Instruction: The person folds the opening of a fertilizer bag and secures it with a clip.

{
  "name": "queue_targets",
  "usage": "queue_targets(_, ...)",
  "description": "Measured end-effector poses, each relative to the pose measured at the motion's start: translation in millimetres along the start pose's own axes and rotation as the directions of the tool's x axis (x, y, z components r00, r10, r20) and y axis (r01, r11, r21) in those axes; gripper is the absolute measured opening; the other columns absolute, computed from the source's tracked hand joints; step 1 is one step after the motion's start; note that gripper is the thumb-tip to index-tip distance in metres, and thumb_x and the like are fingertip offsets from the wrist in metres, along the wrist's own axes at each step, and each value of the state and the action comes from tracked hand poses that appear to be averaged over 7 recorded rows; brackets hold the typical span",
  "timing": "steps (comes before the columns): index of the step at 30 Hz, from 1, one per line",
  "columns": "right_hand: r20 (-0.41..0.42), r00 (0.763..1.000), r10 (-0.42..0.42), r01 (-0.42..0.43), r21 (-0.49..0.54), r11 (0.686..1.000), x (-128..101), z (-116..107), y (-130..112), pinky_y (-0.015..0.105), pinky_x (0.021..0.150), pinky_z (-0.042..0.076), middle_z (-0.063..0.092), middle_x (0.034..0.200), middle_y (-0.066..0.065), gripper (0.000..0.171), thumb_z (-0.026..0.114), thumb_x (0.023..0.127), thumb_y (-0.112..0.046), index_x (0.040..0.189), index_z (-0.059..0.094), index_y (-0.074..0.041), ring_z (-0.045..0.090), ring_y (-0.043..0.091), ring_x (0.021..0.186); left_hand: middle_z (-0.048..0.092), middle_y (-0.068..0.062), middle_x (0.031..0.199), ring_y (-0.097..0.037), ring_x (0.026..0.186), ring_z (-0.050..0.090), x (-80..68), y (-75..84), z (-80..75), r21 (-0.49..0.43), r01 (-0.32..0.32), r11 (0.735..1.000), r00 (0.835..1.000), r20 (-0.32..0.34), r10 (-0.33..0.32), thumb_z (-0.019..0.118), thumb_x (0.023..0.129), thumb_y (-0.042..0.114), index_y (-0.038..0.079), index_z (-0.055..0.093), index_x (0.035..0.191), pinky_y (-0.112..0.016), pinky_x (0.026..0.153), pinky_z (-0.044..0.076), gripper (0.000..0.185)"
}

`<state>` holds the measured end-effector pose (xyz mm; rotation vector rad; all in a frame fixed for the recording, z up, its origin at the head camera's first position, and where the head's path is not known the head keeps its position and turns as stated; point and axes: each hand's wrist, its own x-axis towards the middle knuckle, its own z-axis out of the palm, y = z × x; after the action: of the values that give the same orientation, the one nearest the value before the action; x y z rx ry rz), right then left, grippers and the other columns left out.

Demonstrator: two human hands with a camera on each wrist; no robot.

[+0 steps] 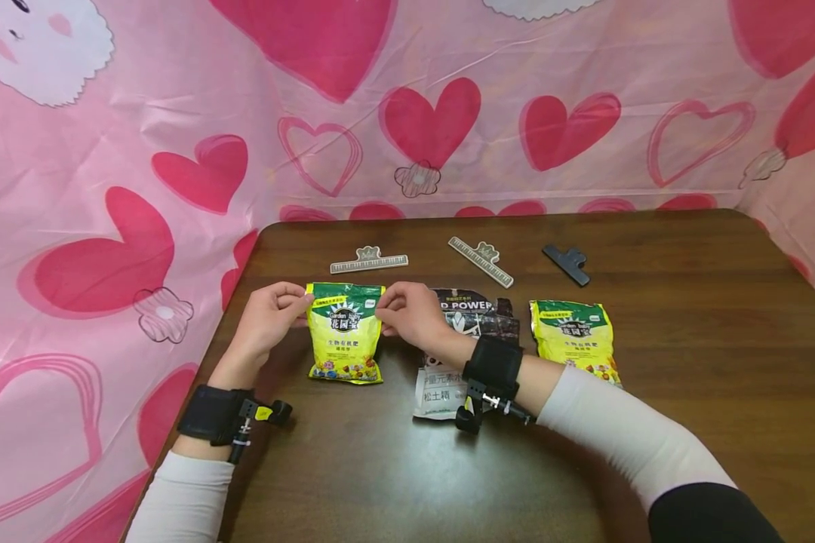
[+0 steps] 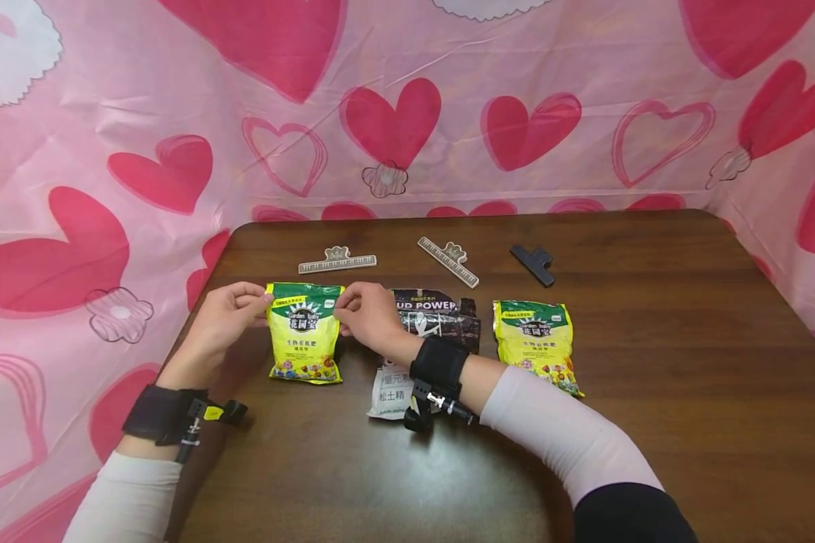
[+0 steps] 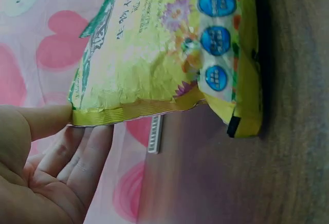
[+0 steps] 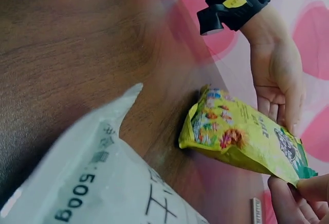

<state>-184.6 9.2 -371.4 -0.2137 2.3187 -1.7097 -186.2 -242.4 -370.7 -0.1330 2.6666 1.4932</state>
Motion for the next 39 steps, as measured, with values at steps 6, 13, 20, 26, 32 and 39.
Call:
queue_targets(6, -0.03, 0.993, -0.11, 0.109, -0.025, 0.994, -4, -5, -4, 0.044, 0.072, 0.06, 0.074, 0.087, 0.015, 0.006, 0.071, 0.089, -0.005, 0.094, 0.069, -0.003, 0.073, 0.035, 0.078, 0.076, -0.008, 0.098, -0.005, 0.077, 0.069, -4.9, 5.5, -1.1, -0.058, -0.09, 0.994, 0.995, -0.038, 0.088, 0.066, 0.095, 0.03, -0.003, 0.061, 0.115, -0.028, 0.078, 0.06, 0.039)
queue_targets(13, -0.033, 0.975, -0.219, 0.216, -0.079, 0.973, -7, -16, -4, 0.038, 0.07, 0.06, 0.074, 0.088, 0.014, 0.006, 0.072, 0.088, -0.005, 0.093, 0.07, -0.003, 0.073, 0.035, 0.081, 0.075, 0.008, 0.085, -0.006, 0.076, 0.071, -10.9, 8.7, -0.1, -0.117, -0.207, 0.971, 0.978, -0.051, 0.202, 0.068, 0.095, 0.024, -0.006, 0.06, 0.111, -0.024, 0.079, 0.059, 0.035)
queue_targets(20, -0.043, 0.952, -0.304, 0.295, -0.147, 0.944, -12, -22, -4, 0.023, 0.066, 0.055, 0.075, 0.088, 0.008, 0.006, 0.073, 0.088, -0.008, 0.093, 0.071, -0.006, 0.073, 0.025, 0.079, 0.072, 0.018, 0.08, -0.008, 0.074, 0.071, -14.0, 8.9, 0.1, -0.17, -0.286, 0.943, 0.958, -0.084, 0.275, 0.068, 0.094, 0.019, -0.008, 0.06, 0.108, -0.019, 0.076, 0.058, 0.031)
queue_targets(26, -0.048, 0.941, -0.336, 0.324, -0.171, 0.93, -14, -21, -1, 0.024, 0.07, 0.055, 0.075, 0.09, 0.006, 0.005, 0.073, 0.088, -0.009, 0.092, 0.071, -0.009, 0.071, 0.014, 0.079, 0.072, 0.018, 0.079, -0.005, 0.072, 0.07, -14.7, 6.7, 1.8, -0.204, -0.306, 0.93, 0.952, -0.085, 0.295, 0.068, 0.094, 0.015, -0.01, 0.058, 0.107, -0.019, 0.076, 0.057, 0.029)
queue_targets(32, -0.033, 0.915, -0.401, 0.386, -0.21, 0.898, -15, -21, 3, 0.023, 0.07, 0.055, 0.076, 0.096, 0.003, 0.007, 0.073, 0.089, -0.01, 0.095, 0.076, -0.012, 0.07, 0.011, 0.079, 0.072, 0.02, 0.085, -0.004, 0.075, 0.07, -16.6, 5.4, 1.1, -0.212, -0.306, 0.928, 0.951, -0.115, 0.287, 0.07, 0.092, 0.013, -0.003, 0.054, 0.116, -0.019, 0.077, 0.057, 0.033)
queue_targets(39, -0.038, 0.883, -0.468, 0.446, -0.241, 0.862, -15, -22, 5, 0.022, 0.074, 0.057, 0.078, 0.1, 0.001, 0.012, 0.075, 0.088, -0.011, 0.099, 0.078, -0.014, 0.072, 0.009, 0.084, 0.072, 0.016, 0.091, -0.004, 0.083, 0.069, -16.0, 3.4, 0.2, -0.199, -0.423, 0.884, 0.905, -0.139, 0.402, 0.071, 0.088, 0.003, -0.004, 0.059, 0.122, -0.016, 0.078, 0.056, 0.036)
